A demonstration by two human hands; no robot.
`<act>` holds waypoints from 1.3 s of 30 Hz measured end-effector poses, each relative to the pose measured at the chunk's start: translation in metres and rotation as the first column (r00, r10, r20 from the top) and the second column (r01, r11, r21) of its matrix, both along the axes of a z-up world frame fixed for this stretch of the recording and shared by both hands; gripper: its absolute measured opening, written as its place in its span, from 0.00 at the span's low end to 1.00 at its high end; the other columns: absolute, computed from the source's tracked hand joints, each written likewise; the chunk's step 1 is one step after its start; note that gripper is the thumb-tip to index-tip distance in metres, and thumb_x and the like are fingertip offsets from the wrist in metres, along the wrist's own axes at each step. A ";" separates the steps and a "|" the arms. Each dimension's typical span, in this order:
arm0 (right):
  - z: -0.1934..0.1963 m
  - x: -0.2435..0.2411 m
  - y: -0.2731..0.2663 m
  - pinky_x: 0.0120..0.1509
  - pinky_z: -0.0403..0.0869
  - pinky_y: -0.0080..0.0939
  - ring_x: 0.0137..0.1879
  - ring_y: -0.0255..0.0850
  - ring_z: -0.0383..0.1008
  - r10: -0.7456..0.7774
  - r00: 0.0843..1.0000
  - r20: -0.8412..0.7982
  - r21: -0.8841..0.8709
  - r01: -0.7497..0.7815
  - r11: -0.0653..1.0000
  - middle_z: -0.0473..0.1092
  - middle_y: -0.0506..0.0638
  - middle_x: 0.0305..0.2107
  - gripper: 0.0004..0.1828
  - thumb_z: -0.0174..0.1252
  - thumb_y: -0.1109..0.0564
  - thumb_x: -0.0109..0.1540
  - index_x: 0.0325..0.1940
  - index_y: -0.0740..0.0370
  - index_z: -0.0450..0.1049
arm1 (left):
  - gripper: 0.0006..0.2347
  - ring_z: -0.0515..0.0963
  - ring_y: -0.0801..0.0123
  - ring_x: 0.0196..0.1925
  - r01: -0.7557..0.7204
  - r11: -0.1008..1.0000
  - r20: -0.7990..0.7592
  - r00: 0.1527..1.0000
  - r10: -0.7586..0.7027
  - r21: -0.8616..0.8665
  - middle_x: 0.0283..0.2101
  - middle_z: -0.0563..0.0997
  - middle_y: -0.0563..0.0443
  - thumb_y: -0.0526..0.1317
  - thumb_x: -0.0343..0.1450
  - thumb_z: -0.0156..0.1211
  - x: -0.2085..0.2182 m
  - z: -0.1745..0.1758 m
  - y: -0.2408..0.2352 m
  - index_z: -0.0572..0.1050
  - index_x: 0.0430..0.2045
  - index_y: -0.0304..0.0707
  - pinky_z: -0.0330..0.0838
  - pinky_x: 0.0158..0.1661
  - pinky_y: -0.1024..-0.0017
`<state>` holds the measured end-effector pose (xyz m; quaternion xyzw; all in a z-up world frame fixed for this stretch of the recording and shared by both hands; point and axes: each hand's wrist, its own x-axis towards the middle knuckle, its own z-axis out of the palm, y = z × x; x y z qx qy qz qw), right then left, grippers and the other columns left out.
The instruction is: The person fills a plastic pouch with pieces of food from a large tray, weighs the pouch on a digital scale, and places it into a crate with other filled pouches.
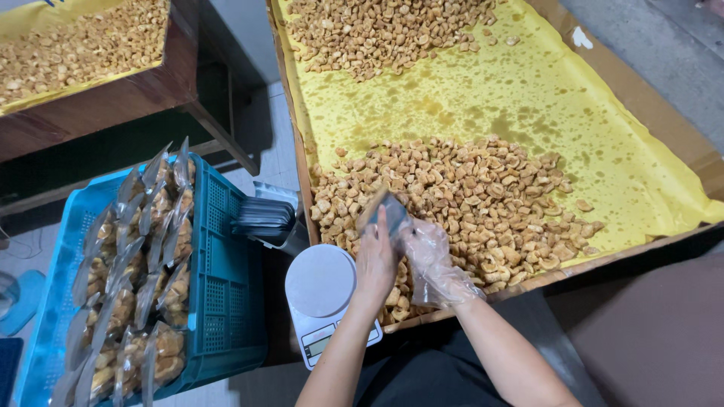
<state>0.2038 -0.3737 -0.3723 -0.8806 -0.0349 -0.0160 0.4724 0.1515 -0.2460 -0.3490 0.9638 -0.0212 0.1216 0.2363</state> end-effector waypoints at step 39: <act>0.116 -0.061 -0.074 0.55 0.76 0.41 0.56 0.48 0.76 0.412 0.779 0.472 -0.643 -0.016 0.766 0.75 0.55 0.50 0.31 0.60 0.63 0.53 0.61 0.49 0.77 | 0.11 0.73 0.72 0.31 -0.278 0.813 -0.153 0.961 0.232 -0.512 0.27 0.75 0.50 0.39 0.73 0.67 0.044 -0.070 0.095 0.83 0.32 0.23 0.66 0.35 0.77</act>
